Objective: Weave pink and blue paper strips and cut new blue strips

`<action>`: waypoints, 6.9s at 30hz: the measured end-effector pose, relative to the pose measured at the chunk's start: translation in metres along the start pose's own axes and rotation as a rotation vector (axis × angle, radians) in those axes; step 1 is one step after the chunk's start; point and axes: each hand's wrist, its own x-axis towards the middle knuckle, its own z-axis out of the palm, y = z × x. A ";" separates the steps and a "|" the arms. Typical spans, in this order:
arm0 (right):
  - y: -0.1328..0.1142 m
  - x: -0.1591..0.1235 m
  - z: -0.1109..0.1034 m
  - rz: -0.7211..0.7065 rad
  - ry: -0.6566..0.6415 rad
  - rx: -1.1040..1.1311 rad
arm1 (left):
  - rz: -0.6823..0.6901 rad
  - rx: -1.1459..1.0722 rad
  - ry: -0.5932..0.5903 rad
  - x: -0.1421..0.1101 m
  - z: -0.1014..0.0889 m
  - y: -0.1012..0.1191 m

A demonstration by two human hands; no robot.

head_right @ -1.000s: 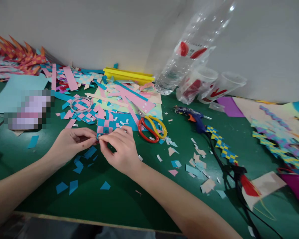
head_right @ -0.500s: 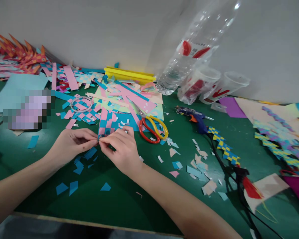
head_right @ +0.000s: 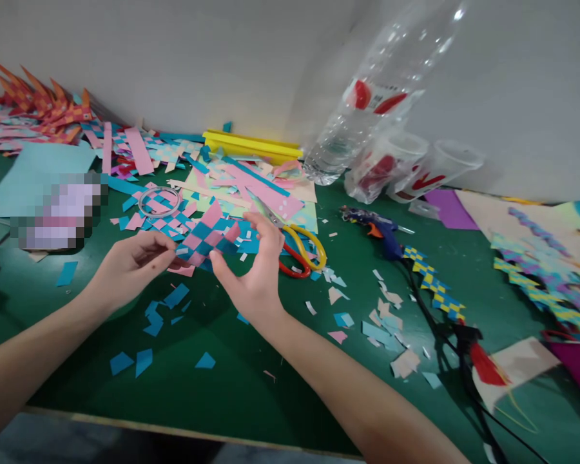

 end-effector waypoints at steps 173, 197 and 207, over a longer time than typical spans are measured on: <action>-0.010 -0.012 0.004 -0.639 -0.232 -0.393 | -0.173 0.045 -0.239 0.002 0.004 -0.004; -0.004 -0.012 0.006 -0.564 -0.267 -0.345 | -0.173 -0.048 -0.223 0.002 0.003 -0.004; -0.003 -0.014 0.007 -0.592 -0.270 -0.307 | -0.177 -0.095 -0.261 -0.001 0.006 0.000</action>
